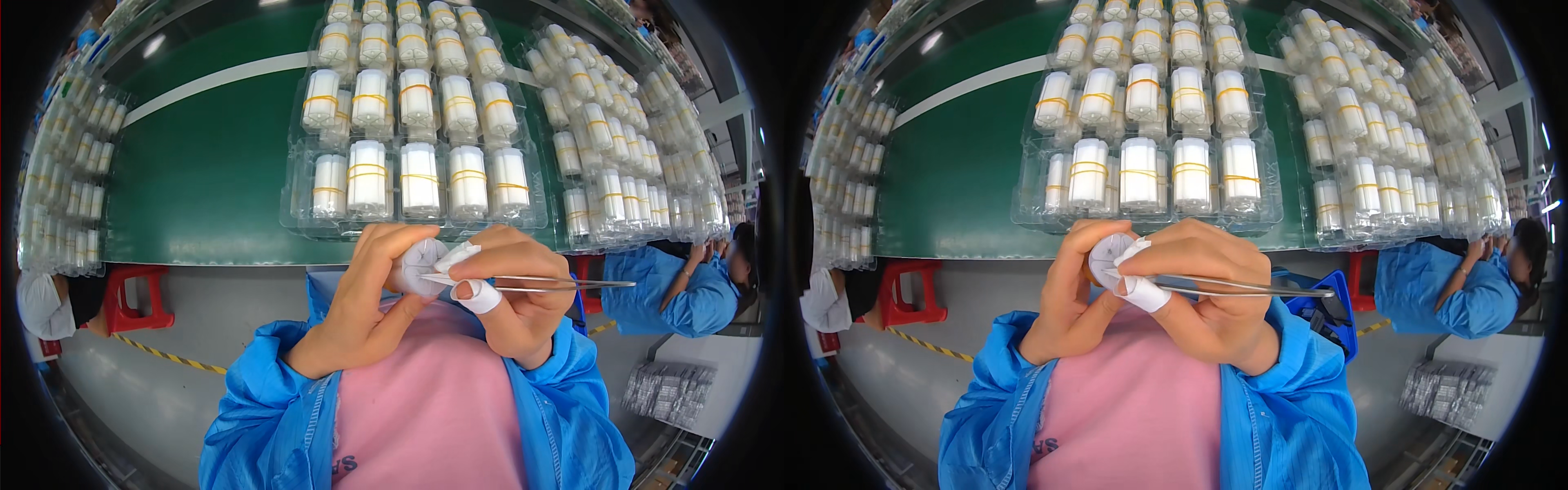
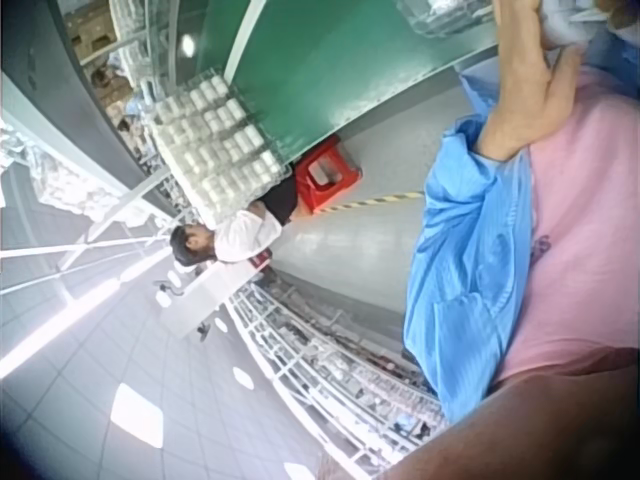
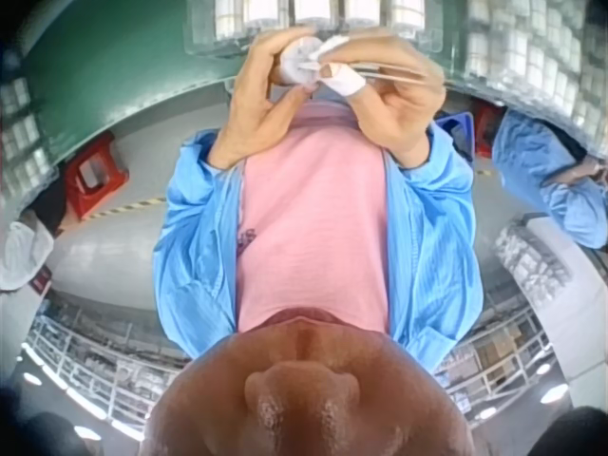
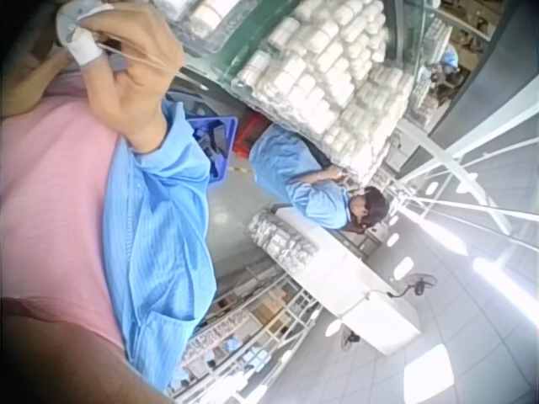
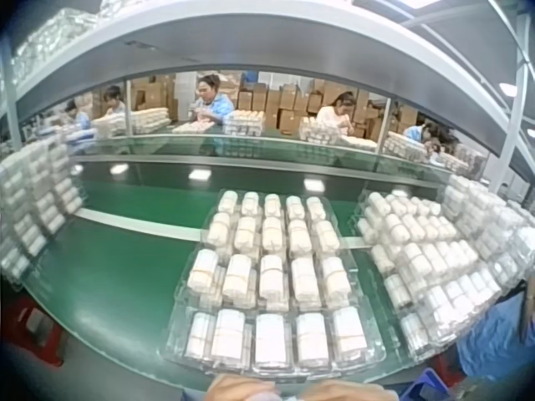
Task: Assembling small components into cylindrical holders at a production line station using tweezers.
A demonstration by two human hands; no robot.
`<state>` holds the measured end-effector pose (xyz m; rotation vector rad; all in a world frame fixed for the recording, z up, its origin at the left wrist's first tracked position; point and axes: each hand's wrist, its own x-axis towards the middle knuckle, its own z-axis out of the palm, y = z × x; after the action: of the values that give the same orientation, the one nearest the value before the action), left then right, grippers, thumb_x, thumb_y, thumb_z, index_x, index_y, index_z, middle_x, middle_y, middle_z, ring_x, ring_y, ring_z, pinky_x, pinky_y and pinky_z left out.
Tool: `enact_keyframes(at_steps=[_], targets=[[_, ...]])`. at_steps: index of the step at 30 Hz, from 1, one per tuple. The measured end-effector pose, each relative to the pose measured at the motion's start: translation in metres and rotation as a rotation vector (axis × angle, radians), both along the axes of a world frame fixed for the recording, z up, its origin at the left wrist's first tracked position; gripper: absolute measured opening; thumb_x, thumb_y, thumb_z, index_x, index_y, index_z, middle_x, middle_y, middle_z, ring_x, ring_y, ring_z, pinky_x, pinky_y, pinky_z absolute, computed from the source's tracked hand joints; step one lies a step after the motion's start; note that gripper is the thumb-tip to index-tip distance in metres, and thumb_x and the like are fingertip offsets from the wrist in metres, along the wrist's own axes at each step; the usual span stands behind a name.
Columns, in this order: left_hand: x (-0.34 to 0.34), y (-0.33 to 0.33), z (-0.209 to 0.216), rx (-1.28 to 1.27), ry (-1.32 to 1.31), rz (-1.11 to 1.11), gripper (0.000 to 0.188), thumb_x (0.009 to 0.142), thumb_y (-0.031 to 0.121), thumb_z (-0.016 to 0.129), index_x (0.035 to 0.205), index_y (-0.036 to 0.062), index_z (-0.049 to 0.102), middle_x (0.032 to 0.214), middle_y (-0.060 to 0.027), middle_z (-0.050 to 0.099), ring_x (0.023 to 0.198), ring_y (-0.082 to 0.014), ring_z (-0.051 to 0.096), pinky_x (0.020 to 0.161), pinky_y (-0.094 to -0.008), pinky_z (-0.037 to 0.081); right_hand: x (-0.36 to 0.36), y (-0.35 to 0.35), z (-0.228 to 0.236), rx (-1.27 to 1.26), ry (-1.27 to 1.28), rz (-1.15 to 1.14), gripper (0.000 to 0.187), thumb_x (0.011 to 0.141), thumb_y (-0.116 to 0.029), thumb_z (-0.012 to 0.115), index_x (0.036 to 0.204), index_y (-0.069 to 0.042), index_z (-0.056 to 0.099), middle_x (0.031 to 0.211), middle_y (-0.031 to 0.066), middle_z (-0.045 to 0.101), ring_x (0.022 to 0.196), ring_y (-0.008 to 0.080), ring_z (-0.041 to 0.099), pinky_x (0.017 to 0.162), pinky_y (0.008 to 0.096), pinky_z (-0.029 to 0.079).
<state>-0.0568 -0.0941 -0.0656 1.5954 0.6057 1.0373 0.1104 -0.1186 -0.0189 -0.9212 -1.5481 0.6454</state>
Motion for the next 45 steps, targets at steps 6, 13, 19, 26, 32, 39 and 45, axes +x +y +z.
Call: enact_keyframes(at_steps=[6, 13, 19, 26, 32, 39, 45], targets=[[-0.001, 0.0, 0.002, -0.017, 0.03, -0.004, 0.056, 0.072, -0.005, 0.062, 0.125, -0.0011, 0.045, 0.111, -0.0169, 0.051, 0.096, -0.0309, 0.047, 0.083, -0.036, 0.039, 0.001, 0.001, -0.002, -0.019, -0.032, -0.028, 0.013, 0.071, 0.0, 0.07, 0.084, 0.001, 0.067, 0.079, 0.0119, 0.067, 0.067, 0.0208, 0.064, 0.059, 0.0271, 0.049], [-0.002, 0.003, 0.005, 0.087, 0.111, 0.013, 0.058, 0.069, -0.007, 0.063, 0.124, -0.0012, 0.046, 0.113, -0.0169, 0.052, 0.095, -0.0337, 0.047, 0.083, -0.0381, 0.039, -0.003, 0.003, 0.003, 0.064, -0.2, -0.032, 0.015, 0.068, 0.0, 0.071, 0.082, -0.001, 0.066, 0.076, 0.0123, 0.065, 0.064, 0.0242, 0.061, 0.055, 0.0293, 0.048], [-0.005, 0.011, 0.004, 0.383, 0.257, 0.028, 0.054, 0.072, -0.008, 0.053, 0.125, -0.0027, 0.045, 0.11, -0.0134, 0.048, 0.095, -0.0223, 0.049, 0.08, -0.0286, 0.041, -0.005, 0.0, 0.008, 0.137, -0.325, -0.062, 0.018, 0.063, 0.0, 0.072, 0.08, 0.0, 0.065, 0.075, 0.0134, 0.062, 0.063, 0.0255, 0.06, 0.053, 0.0305, 0.047], [-0.006, 0.001, -0.004, -0.025, 0.019, -0.077, 0.052, 0.079, -0.005, 0.057, 0.128, -0.0006, 0.039, 0.117, -0.0135, 0.048, 0.103, -0.0207, 0.049, 0.088, -0.0316, 0.041, -0.001, -0.001, 0.008, -0.057, -0.066, -0.01, 0.017, 0.067, 0.001, 0.073, 0.083, 0.0, 0.067, 0.08, 0.0127, 0.065, 0.067, 0.0212, 0.062, 0.057, 0.028, 0.049], [-0.005, 0.002, -0.001, -0.07, -0.133, -0.133, 0.055, 0.076, -0.006, 0.062, 0.127, 0.0015, 0.041, 0.116, -0.0137, 0.049, 0.107, -0.022, 0.051, 0.09, -0.0323, 0.041, 0.0, -0.002, 0.005, 0.02, -0.019, -0.031, 0.017, 0.07, 0.0, 0.072, 0.086, 0.0, 0.068, 0.083, 0.0127, 0.066, 0.071, 0.0189, 0.064, 0.061, 0.0265, 0.05], [-0.003, -0.003, -0.008, -0.013, -0.098, -0.091, 0.054, 0.075, -0.009, 0.062, 0.122, 0.0018, 0.04, 0.115, -0.0132, 0.048, 0.101, -0.0208, 0.055, 0.078, -0.0282, 0.049, 0.0, -0.001, 0.0, 0.003, -0.006, -0.022, 0.018, 0.071, 0.001, 0.07, 0.088, 0.0, 0.067, 0.083, 0.0133, 0.066, 0.071, 0.0194, 0.064, 0.062, 0.0268, 0.051], [-0.003, -0.002, -0.004, 0.041, -0.027, -0.092, 0.05, 0.079, -0.004, 0.063, 0.121, 0.0016, 0.036, 0.111, -0.0139, 0.048, 0.1, -0.0198, 0.054, 0.082, -0.0308, 0.046, 0.004, 0.0, 0.0, 0.039, -0.088, 0.009, 0.018, 0.07, 0.0, 0.07, 0.088, 0.0, 0.068, 0.083, 0.0133, 0.066, 0.071, 0.0202, 0.065, 0.062, 0.0271, 0.051]])
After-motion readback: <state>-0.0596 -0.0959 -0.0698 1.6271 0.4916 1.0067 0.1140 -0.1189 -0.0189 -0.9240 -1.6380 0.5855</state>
